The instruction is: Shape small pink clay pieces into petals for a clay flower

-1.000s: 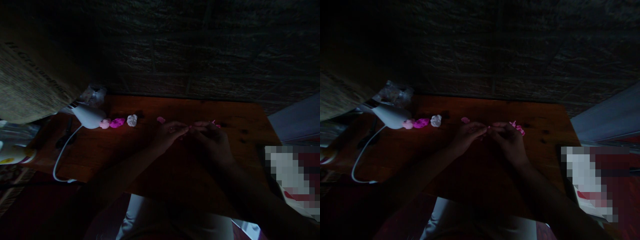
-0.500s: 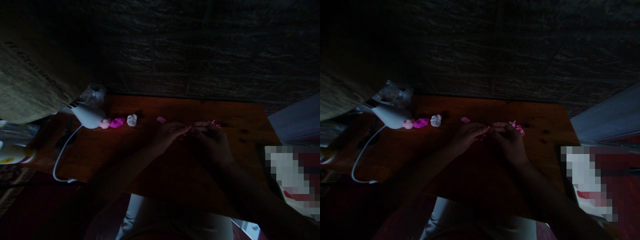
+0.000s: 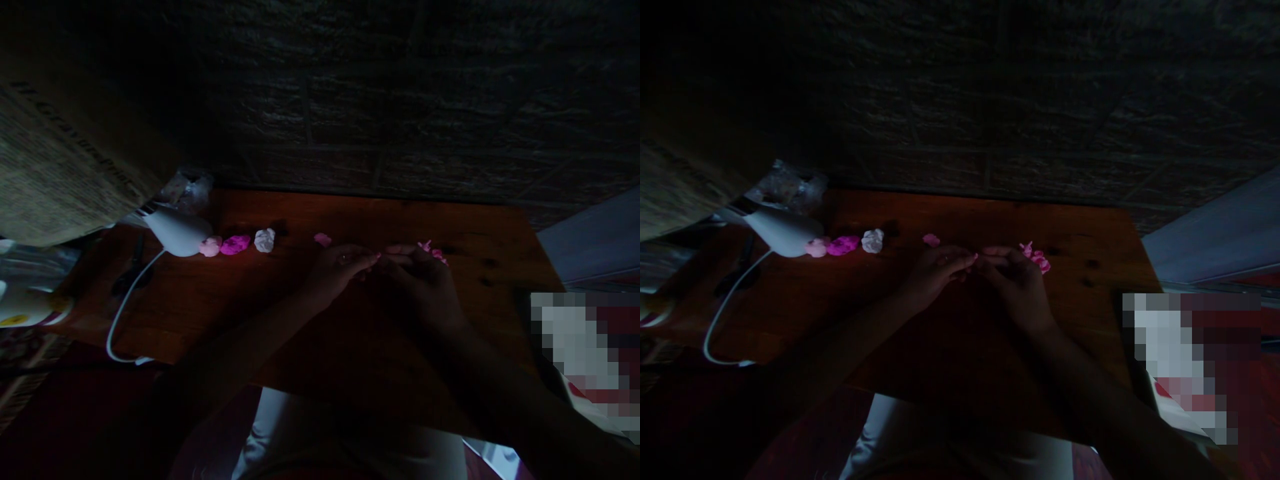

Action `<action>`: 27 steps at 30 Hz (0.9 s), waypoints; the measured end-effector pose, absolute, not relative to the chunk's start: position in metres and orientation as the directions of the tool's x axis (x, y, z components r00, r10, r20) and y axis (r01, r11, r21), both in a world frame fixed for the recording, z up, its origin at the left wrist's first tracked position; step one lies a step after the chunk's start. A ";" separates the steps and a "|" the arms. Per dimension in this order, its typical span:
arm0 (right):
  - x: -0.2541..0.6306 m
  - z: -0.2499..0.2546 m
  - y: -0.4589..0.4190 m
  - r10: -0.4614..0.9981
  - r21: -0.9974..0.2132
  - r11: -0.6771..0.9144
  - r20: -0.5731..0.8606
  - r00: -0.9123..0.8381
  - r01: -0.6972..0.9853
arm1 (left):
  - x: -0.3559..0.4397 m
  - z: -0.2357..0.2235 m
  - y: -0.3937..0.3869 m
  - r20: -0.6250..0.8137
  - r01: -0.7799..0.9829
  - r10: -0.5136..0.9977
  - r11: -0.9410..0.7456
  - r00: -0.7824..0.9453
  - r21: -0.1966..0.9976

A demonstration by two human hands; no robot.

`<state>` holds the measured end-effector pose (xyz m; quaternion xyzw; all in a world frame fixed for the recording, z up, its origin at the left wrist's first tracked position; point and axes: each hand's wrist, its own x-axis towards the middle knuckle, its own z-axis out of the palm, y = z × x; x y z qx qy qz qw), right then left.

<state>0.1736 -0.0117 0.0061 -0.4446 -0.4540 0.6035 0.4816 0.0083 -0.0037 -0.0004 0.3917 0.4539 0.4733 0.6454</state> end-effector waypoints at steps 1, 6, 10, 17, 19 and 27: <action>0.174 0.006 -0.012 0.986 -0.977 -0.120 -0.096 -0.140 -0.174 | 0.008 0.000 -0.004 -0.214 -0.250 0.967 0.243 0.138 0.937; 0.174 0.007 -0.013 0.990 -0.989 -0.078 -0.061 -0.127 -0.129 | 0.009 0.001 -0.004 -0.232 -0.255 0.960 0.266 0.156 0.930; 0.173 0.008 -0.014 0.994 -0.990 -0.035 -0.020 -0.111 -0.135 | 0.010 0.002 -0.004 -0.239 -0.276 0.958 0.276 0.159 0.921; 0.173 0.007 -0.014 0.996 -0.995 0.019 0.027 -0.090 -0.096 | 0.009 0.001 -0.003 -0.273 -0.310 0.942 0.323 0.193 0.894; 0.173 0.006 -0.014 0.996 -0.995 0.025 0.034 -0.083 -0.101 | 0.008 0.001 -0.002 -0.277 -0.316 0.937 0.334 0.211 0.888; 0.173 0.007 -0.014 0.997 -0.996 0.041 0.047 -0.066 -0.083 | 0.008 0.000 -0.001 -0.296 -0.318 0.923 0.365 0.244 0.875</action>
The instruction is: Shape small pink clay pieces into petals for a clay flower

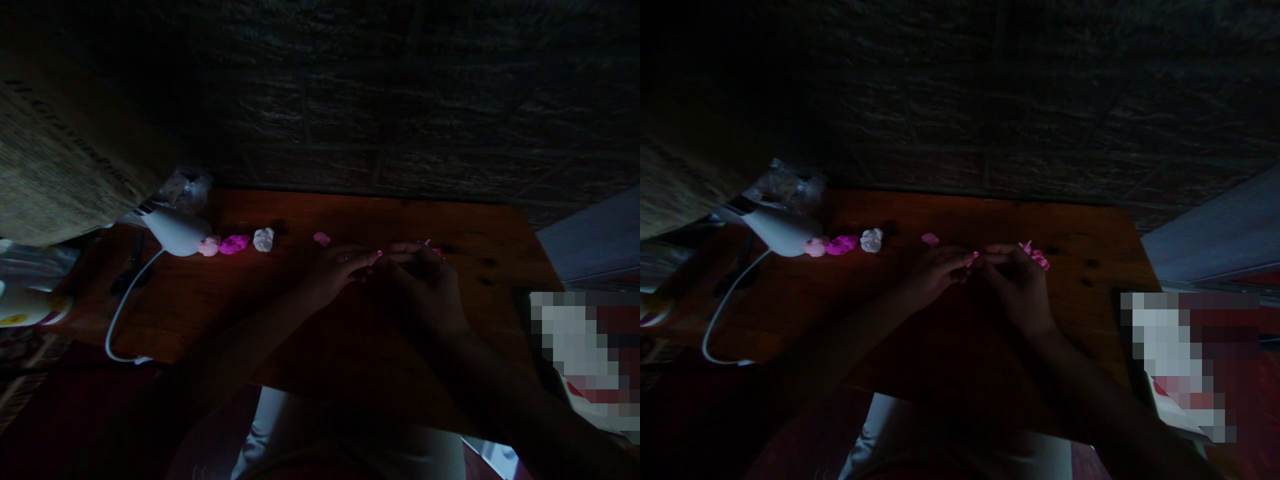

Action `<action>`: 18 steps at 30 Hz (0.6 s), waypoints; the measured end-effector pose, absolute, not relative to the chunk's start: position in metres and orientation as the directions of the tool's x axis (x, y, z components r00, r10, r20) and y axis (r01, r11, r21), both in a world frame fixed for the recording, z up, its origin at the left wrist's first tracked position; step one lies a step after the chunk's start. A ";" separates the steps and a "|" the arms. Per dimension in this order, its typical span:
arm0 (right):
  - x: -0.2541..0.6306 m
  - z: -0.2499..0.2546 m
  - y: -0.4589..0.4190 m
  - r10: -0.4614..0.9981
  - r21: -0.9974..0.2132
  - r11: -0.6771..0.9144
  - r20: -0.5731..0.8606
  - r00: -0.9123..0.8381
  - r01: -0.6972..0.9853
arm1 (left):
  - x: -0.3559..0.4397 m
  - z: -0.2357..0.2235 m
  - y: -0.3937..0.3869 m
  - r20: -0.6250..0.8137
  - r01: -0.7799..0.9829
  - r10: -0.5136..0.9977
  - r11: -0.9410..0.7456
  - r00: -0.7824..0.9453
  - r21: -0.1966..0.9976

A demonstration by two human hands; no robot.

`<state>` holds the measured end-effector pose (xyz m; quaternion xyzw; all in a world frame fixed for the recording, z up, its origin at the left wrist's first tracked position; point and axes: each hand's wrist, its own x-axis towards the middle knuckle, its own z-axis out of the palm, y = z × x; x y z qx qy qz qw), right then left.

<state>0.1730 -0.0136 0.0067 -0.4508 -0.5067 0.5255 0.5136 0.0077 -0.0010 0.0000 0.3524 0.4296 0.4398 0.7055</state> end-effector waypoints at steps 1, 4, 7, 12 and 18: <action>0.173 0.007 -0.014 0.997 -0.996 0.041 0.046 -0.066 -0.078 | 0.008 0.000 -0.001 -0.296 -0.317 0.924 0.363 0.242 0.876; 0.173 0.008 -0.015 0.997 -0.997 0.046 0.050 -0.065 -0.058 | 0.008 0.000 -0.001 -0.299 -0.307 0.922 0.366 0.244 0.879; 0.172 0.008 -0.016 0.997 -0.997 0.060 0.063 -0.055 -0.048 | 0.008 0.001 -0.002 -0.275 -0.288 0.935 0.333 0.224 0.898; 0.171 0.009 -0.016 0.996 -0.997 0.073 0.075 -0.048 -0.036 | 0.008 0.001 -0.004 -0.217 -0.257 0.960 0.258 0.177 0.931; 0.172 0.011 -0.016 0.994 -0.996 0.088 0.090 -0.058 -0.029 | 0.008 -0.001 -0.003 -0.223 -0.274 0.950 0.279 0.217 0.920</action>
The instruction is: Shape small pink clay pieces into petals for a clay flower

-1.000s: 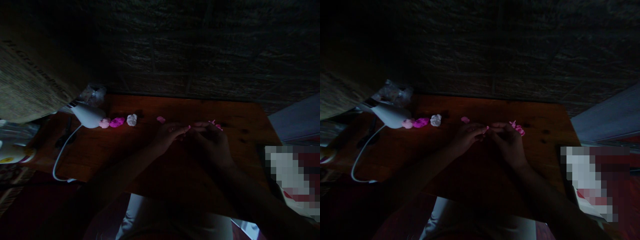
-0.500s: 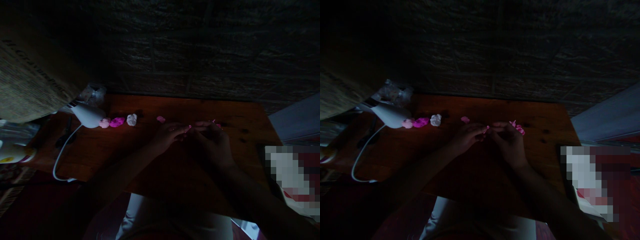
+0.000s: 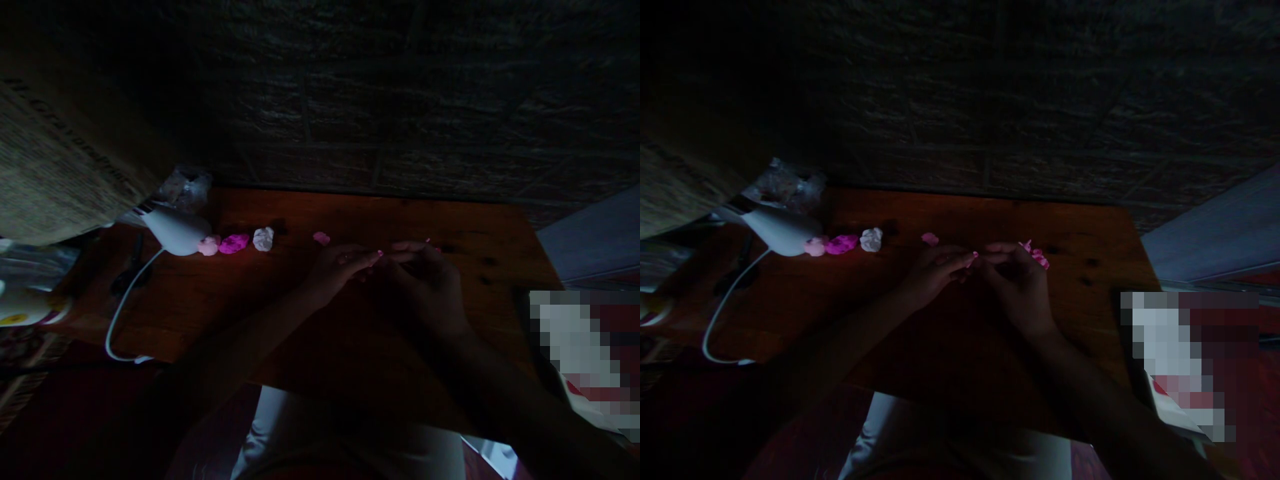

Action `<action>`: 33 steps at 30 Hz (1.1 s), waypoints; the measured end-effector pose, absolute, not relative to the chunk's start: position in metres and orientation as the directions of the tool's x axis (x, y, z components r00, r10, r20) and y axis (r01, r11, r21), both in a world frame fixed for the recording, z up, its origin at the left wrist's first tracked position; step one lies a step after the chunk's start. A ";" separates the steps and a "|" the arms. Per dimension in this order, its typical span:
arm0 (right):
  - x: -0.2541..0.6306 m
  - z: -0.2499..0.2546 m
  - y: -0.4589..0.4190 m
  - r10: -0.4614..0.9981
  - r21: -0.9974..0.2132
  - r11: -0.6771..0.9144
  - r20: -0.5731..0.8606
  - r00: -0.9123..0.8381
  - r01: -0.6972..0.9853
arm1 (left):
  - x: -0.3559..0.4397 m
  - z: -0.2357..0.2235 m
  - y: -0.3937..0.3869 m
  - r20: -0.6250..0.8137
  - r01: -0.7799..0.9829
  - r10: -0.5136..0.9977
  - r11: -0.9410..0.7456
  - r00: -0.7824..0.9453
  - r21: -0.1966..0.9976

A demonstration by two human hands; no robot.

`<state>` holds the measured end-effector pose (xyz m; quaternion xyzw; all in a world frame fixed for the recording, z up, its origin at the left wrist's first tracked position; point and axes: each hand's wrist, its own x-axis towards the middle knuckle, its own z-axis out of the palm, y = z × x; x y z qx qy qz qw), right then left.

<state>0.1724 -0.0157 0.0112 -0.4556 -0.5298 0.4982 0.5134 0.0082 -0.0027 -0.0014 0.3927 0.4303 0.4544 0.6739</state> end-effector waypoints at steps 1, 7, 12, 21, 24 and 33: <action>0.172 0.011 -0.016 0.994 -0.995 0.094 0.096 -0.061 -0.031 | 0.008 -0.001 -0.002 -0.236 -0.284 0.945 0.295 0.224 0.912; 0.172 0.010 -0.018 0.990 -0.993 0.116 0.117 -0.077 -0.021 | 0.007 0.003 -0.001 -0.311 -0.345 0.906 0.400 0.286 0.849; 0.174 0.009 -0.017 0.991 -0.997 0.079 0.080 -0.105 -0.020 | 0.006 0.003 -0.001 -0.319 -0.385 0.897 0.424 0.307 0.820; 0.175 0.006 -0.014 0.987 -0.992 -0.006 0.014 -0.160 -0.123 | 0.004 0.002 0.001 -0.334 -0.415 0.875 0.465 0.352 0.782; 0.176 0.007 -0.013 0.989 -0.992 -0.026 -0.007 -0.149 -0.123 | 0.005 0.002 0.001 -0.360 -0.411 0.873 0.476 0.329 0.778; 0.176 0.003 -0.009 0.987 -0.978 -0.102 -0.077 -0.142 -0.181 | 0.005 0.003 0.000 -0.335 -0.372 0.889 0.439 0.313 0.818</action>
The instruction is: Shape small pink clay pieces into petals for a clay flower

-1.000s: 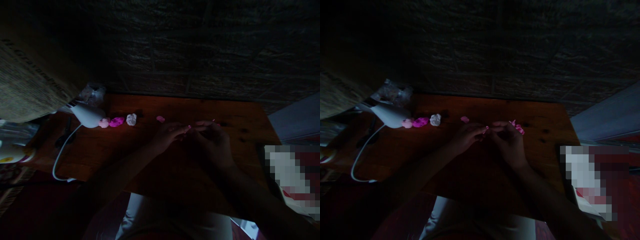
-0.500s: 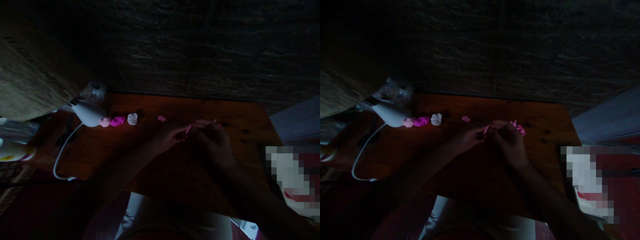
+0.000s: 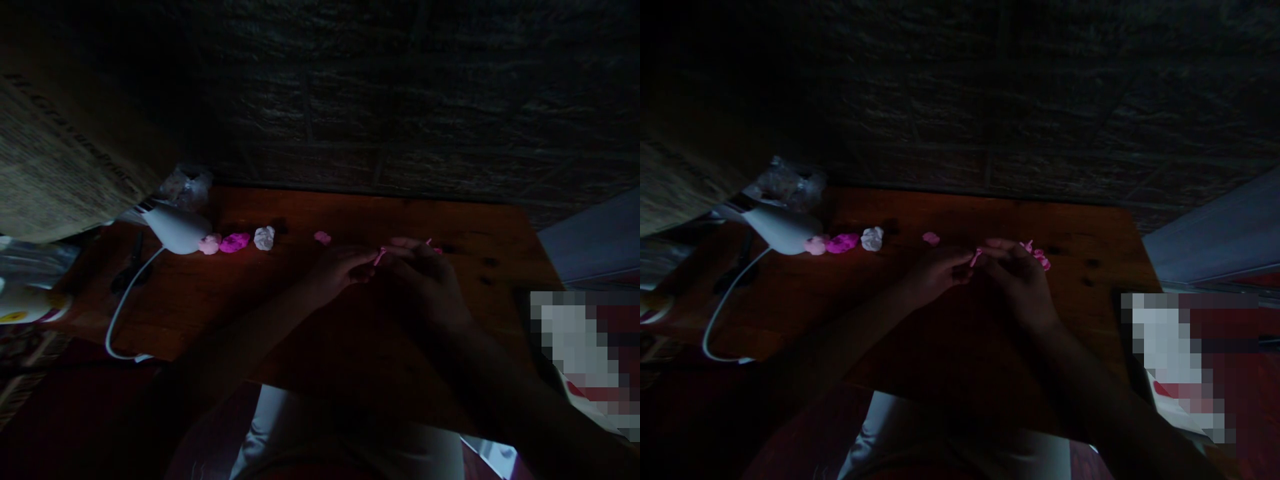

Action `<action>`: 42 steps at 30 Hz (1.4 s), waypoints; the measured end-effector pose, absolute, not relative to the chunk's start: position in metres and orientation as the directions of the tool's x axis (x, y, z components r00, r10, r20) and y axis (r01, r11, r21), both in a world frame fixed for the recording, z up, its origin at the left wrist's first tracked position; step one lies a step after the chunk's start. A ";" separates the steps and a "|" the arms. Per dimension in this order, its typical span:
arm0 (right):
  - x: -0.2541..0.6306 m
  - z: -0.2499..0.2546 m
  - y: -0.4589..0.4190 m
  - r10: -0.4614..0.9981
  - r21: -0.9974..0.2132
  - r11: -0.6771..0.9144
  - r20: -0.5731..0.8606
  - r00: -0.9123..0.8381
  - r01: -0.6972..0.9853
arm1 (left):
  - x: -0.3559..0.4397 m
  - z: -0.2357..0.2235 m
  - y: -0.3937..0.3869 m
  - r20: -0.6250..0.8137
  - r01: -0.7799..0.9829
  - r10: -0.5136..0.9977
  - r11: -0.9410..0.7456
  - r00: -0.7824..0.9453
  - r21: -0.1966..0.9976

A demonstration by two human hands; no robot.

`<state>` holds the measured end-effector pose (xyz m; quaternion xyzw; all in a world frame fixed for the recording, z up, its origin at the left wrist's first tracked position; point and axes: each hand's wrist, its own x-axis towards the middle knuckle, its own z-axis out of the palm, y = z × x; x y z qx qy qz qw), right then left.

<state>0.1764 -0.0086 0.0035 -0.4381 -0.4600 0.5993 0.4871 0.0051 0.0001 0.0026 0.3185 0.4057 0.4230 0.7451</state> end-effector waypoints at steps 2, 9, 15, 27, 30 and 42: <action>0.177 0.003 -0.008 0.986 -0.979 -0.106 -0.081 -0.148 -0.176 | 0.005 0.001 -0.001 -0.307 -0.348 0.900 0.408 0.310 0.844; 0.178 0.003 -0.008 0.989 -0.990 -0.054 -0.035 -0.147 -0.127 | -0.002 0.003 0.001 -0.059 0.011 0.994 0.059 0.088 0.998; 0.180 0.005 -0.013 0.944 -0.913 0.294 0.231 -0.237 0.281 | -0.029 0.002 0.016 0.239 0.553 0.967 -0.154 -0.085 0.819; 0.180 -0.007 -0.010 0.839 -0.689 0.521 0.306 -0.451 0.503 | -0.051 -0.008 0.031 0.256 0.810 0.965 -0.101 -0.061 0.577; 0.182 -0.003 -0.011 0.881 -0.749 0.459 0.313 -0.356 0.478 | -0.050 -0.005 0.030 0.259 0.766 0.963 -0.115 -0.070 0.632; 0.179 0.003 -0.012 0.944 -0.905 0.292 0.222 -0.243 0.310 | -0.016 0.002 0.007 0.321 0.384 0.912 -0.400 0.254 0.832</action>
